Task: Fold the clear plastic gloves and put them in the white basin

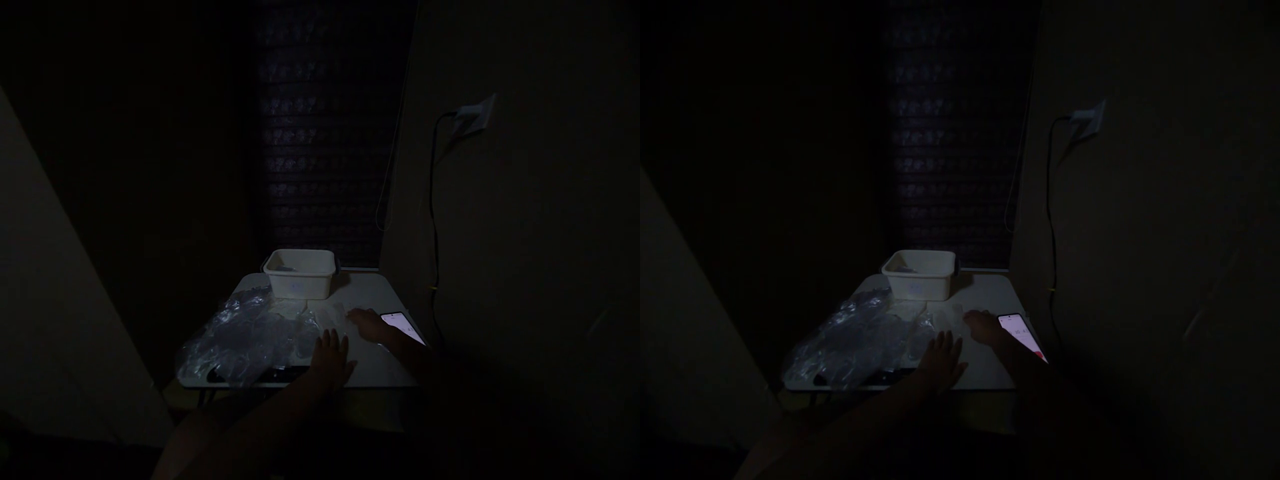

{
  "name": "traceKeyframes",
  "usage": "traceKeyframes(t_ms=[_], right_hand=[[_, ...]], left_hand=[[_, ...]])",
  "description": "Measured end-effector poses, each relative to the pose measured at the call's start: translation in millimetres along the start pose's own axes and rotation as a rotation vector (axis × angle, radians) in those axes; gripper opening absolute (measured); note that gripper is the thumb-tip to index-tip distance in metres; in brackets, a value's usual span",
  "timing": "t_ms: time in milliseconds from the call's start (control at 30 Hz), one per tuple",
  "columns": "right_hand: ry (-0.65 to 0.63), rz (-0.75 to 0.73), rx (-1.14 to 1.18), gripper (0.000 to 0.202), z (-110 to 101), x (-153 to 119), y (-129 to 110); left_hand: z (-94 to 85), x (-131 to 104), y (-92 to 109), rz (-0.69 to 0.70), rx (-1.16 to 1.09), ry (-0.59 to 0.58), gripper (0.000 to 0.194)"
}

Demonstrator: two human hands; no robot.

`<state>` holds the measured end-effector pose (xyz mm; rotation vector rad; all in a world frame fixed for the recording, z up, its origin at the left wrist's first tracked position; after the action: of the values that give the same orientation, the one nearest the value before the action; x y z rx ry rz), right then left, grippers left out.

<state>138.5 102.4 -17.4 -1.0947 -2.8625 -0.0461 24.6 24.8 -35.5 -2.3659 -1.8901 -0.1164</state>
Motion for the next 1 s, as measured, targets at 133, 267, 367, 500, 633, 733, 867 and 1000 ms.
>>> traceKeyframes(t_ms=[133, 267, 367, 500, 633, 733, 867, 1000], right_hand=[[-0.034, -0.150, -0.074, 0.047, 7, -3, -14], [-0.072, -0.106, -0.089, 0.045, 9, 2, -15], [-0.100, -0.057, -0.088, 0.044, 9, 10, -12], [-0.118, -0.020, -0.099, 0.043, 10, 21, -5], [-0.114, -0.010, -0.107, 0.045, 11, 31, 4], [-0.107, 0.012, -0.114, 0.045, 9, 35, 8], [-0.074, 0.054, -0.105, 0.044, 0, 30, 7], [-0.079, 0.147, -0.131, 0.037, -14, 14, 5]], left_hand=[[0.7, -1, 1, -0.004, 0.010, 0.004, 0.057], [-3.2, -3, 2, -0.015, 0.013, -0.031, 0.056], [-5.5, -5, 2, -0.018, 0.012, -0.046, 0.056], [-4.8, -7, 1, -0.019, -0.004, -0.045, 0.056], [-3.8, -8, -1, -0.034, -0.010, -0.068, 0.056], [-3.7, -7, -1, -0.037, -0.013, -0.087, 0.056], [-1.6, -3, -3, -0.043, -0.006, -0.071, 0.056], [0.8, 6, -7, -0.057, 0.000, -0.014, 0.056]])
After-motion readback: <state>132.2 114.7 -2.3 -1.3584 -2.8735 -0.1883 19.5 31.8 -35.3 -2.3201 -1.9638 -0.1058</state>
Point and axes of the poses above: each hand's wrist, its own x-axis towards the middle knuckle, its own z-axis out of the palm, y = z × x, the point moved 3 cm from there along x, towards the middle knuckle, and after that the axes turned 15 degrees about -z, right-handed, at the moved point
